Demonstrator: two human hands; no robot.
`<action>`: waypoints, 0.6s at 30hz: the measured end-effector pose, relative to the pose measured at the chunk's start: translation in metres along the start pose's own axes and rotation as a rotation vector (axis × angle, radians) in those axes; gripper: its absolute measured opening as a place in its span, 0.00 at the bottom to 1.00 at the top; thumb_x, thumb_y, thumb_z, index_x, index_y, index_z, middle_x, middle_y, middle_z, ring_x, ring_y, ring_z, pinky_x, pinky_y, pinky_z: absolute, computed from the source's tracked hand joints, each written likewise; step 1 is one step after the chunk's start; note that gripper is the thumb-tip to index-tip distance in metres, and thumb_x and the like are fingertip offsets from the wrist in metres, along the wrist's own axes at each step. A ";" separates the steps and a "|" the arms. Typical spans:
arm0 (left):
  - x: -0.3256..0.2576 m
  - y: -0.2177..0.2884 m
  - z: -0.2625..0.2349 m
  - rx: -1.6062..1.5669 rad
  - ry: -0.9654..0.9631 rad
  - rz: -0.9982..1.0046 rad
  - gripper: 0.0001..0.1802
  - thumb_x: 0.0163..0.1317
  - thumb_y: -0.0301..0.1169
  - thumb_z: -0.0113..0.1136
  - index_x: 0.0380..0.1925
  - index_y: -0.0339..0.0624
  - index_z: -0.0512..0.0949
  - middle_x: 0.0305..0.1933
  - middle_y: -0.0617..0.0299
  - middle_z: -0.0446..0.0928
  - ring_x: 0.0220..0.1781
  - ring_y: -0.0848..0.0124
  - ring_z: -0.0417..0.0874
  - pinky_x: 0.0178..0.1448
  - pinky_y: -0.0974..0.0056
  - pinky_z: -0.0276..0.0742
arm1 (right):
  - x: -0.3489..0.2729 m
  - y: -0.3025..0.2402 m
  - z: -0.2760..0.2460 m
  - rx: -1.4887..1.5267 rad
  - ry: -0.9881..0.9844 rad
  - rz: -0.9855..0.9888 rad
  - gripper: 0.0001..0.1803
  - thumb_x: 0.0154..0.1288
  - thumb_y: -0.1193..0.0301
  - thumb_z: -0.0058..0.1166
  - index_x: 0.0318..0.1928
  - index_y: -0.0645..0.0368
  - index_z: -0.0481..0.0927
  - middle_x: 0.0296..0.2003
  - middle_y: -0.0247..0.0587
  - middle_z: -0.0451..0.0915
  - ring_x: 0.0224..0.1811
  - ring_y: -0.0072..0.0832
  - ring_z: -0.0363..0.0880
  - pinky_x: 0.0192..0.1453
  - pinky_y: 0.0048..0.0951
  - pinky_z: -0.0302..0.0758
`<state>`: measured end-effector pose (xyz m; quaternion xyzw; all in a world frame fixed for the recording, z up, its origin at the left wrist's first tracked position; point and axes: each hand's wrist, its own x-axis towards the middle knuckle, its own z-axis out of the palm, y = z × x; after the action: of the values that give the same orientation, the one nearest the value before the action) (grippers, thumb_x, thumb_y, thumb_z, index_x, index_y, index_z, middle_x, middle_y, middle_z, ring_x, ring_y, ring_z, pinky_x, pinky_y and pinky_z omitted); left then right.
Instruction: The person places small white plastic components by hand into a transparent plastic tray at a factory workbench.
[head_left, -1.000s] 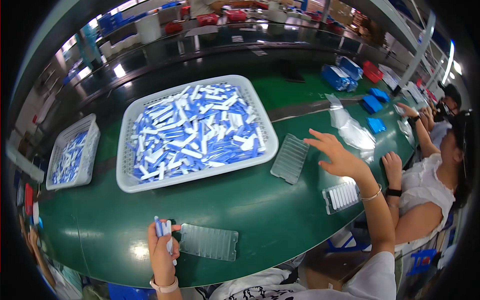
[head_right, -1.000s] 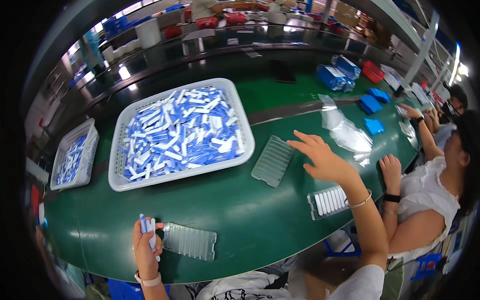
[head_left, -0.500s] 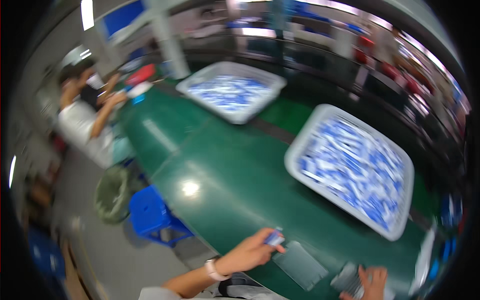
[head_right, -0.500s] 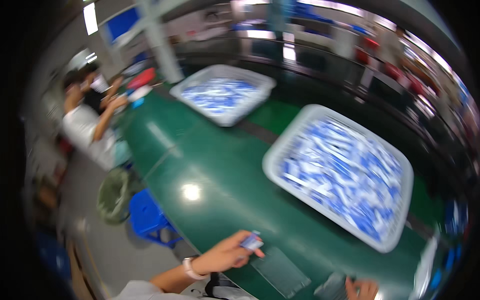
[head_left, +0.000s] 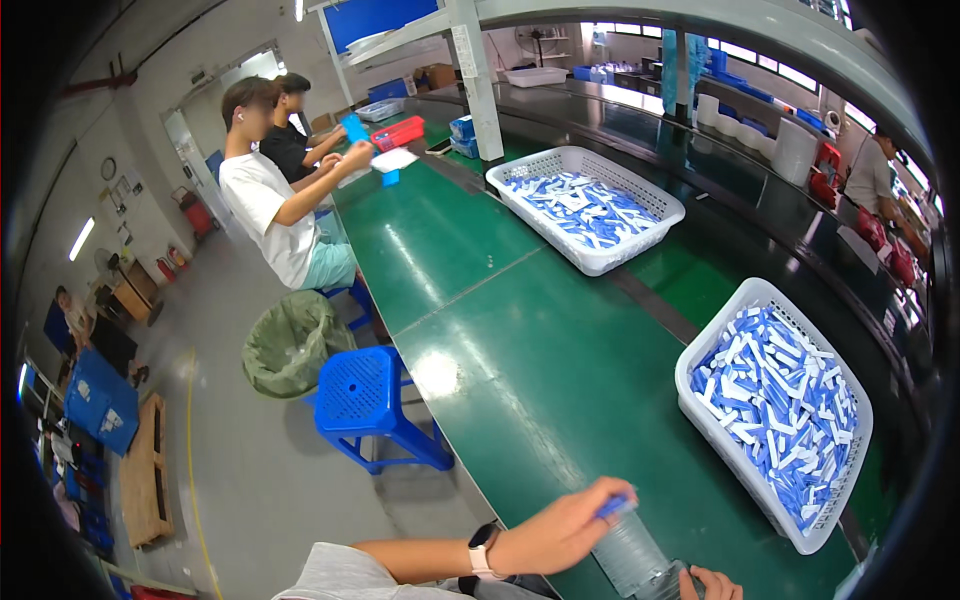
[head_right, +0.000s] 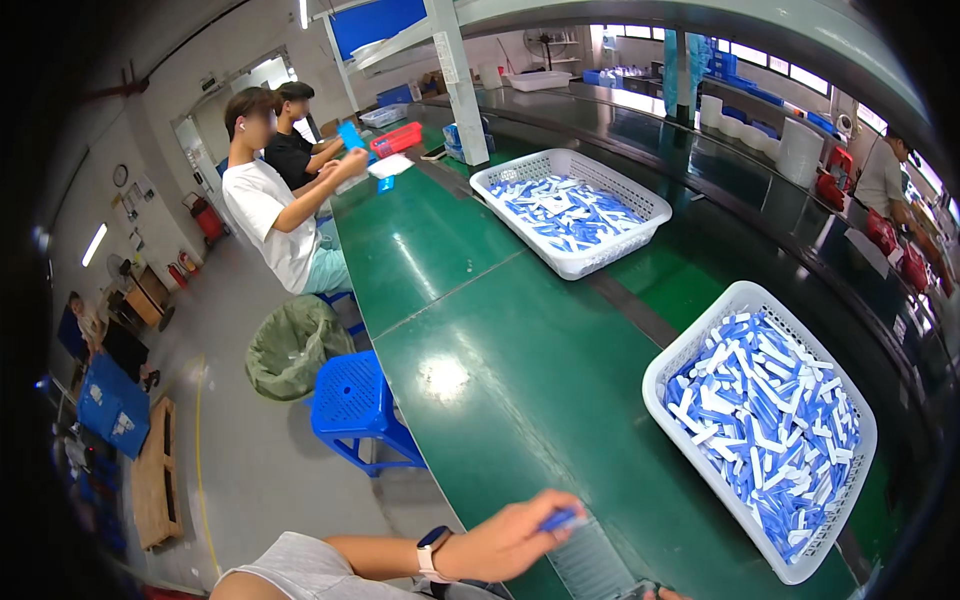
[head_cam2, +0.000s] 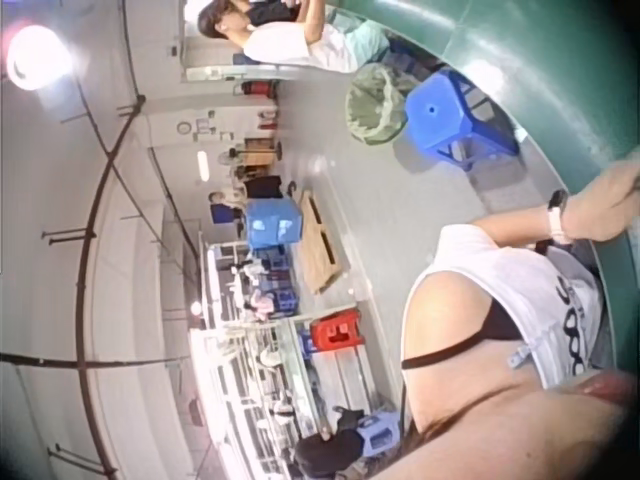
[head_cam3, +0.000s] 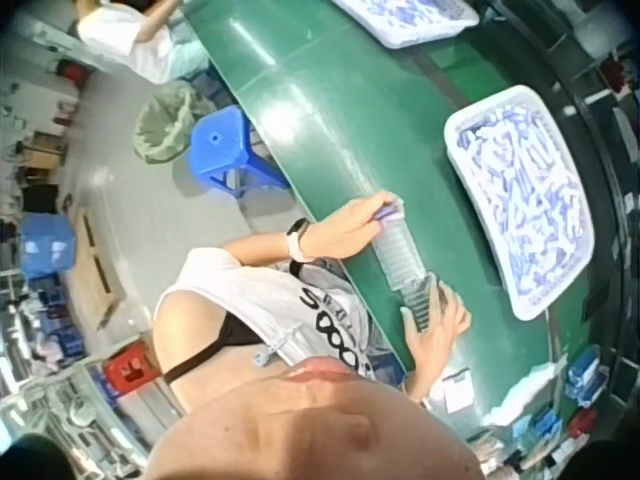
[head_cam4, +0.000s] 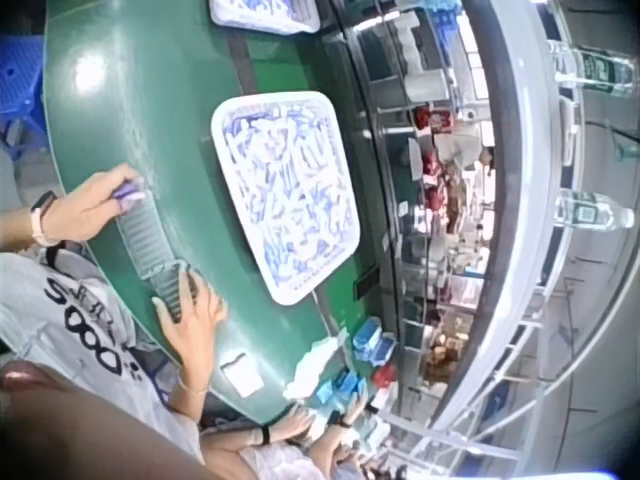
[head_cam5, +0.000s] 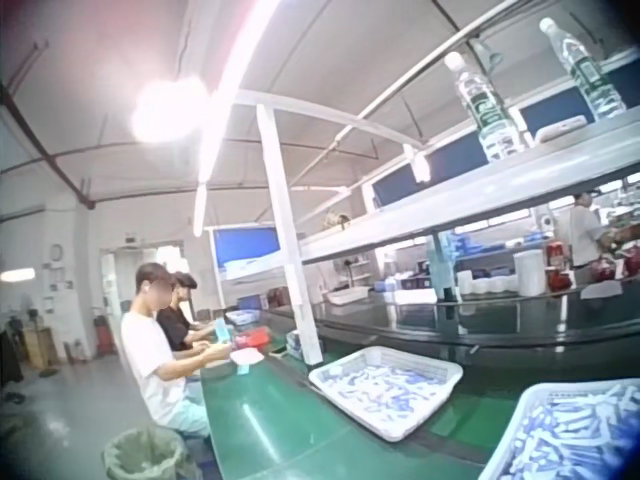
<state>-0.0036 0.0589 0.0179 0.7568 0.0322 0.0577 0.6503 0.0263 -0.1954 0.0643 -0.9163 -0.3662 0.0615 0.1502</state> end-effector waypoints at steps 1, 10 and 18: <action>0.001 0.008 0.001 -0.037 -0.156 0.026 0.16 0.69 0.34 0.45 0.53 0.37 0.64 0.41 0.53 0.74 0.44 0.65 0.76 0.49 0.64 0.71 | 0.002 -0.003 0.002 0.007 0.001 -0.008 0.36 0.50 0.61 0.61 0.61 0.60 0.68 0.54 0.48 0.69 0.58 0.44 0.64 0.63 0.45 0.54; -0.004 -0.007 0.069 -0.832 -0.860 -0.577 0.06 0.62 0.31 0.47 0.30 0.42 0.69 0.20 0.71 0.63 0.17 0.81 0.58 0.20 0.75 0.57 | 0.009 -0.036 0.021 0.435 0.155 -0.102 0.41 0.60 0.50 0.54 0.63 0.67 0.61 0.60 0.59 0.66 0.60 0.56 0.65 0.63 0.46 0.62; 0.004 0.035 0.089 -1.092 -0.511 -0.840 0.15 0.71 0.43 0.43 0.33 0.43 0.67 0.18 0.71 0.62 0.13 0.83 0.57 0.14 0.78 0.53 | -0.010 -0.026 0.052 0.164 0.472 -0.038 0.55 0.47 0.41 0.62 0.69 0.56 0.52 0.67 0.55 0.54 0.67 0.54 0.56 0.64 0.57 0.58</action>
<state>0.0106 -0.0334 0.0393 0.2387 0.1338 -0.3668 0.8892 -0.0093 -0.1723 0.0232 -0.8831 -0.3319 -0.1274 0.3062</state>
